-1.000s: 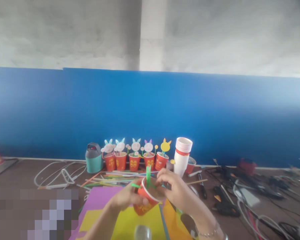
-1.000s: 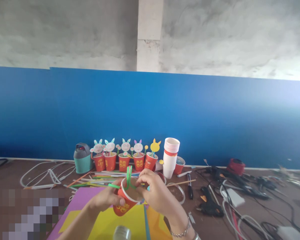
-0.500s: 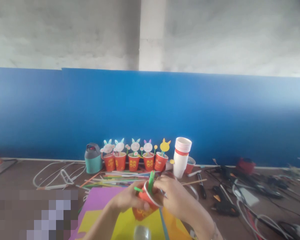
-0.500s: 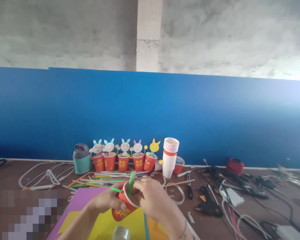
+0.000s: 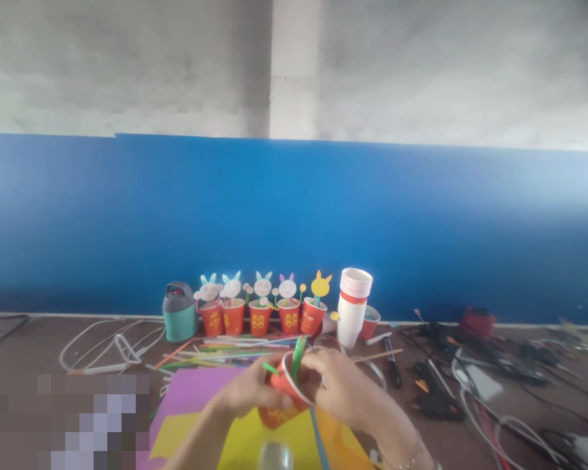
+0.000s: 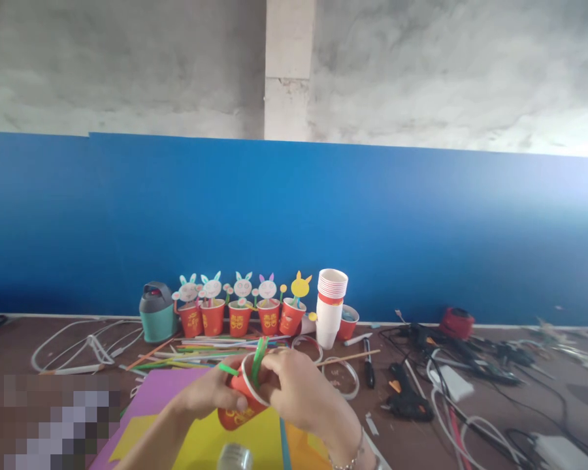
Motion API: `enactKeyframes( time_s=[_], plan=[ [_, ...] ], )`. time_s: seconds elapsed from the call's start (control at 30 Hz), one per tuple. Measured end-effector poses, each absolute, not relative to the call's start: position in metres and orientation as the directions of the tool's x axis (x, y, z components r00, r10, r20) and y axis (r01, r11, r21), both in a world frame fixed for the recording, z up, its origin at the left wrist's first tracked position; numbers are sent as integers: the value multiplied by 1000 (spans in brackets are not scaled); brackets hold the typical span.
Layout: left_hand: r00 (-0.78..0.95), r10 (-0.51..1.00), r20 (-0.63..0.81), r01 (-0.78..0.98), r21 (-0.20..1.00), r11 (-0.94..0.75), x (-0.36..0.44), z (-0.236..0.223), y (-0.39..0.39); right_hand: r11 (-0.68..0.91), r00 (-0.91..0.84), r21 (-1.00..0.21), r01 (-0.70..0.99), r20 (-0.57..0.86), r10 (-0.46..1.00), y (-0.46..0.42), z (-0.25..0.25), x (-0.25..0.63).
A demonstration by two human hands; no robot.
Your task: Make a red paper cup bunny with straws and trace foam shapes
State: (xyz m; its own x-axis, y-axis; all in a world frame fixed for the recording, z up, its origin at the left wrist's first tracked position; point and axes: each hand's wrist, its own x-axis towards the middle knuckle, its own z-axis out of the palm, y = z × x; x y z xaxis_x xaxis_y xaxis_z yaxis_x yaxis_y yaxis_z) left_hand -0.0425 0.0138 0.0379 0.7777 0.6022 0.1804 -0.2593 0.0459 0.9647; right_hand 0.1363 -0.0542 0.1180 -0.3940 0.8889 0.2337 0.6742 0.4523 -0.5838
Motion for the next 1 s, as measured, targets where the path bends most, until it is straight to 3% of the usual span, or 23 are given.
enactKeyframes(
  time_s=[0.1, 0.37, 0.73, 1.0],
  plan=[
    [762, 622, 181, -269, 962, 50, -44, 41, 14, 475, -422, -626, 618, 245, 873, -54, 119, 135],
    [770, 609, 191, -236, 972, -6, -44, 45, 14, 440, -366, -488, 754, 244, 898, -52, 114, 133],
    [764, 640, 88, -32, 995, -99, -49, 61, 9, 451, -388, -431, 782, 230, 892, -45, 100, 139],
    [760, 645, 72, -35, 997, -71, -45, 60, 7, 451, -378, -404, 796, 251, 891, -45, 100, 138]
  ],
)
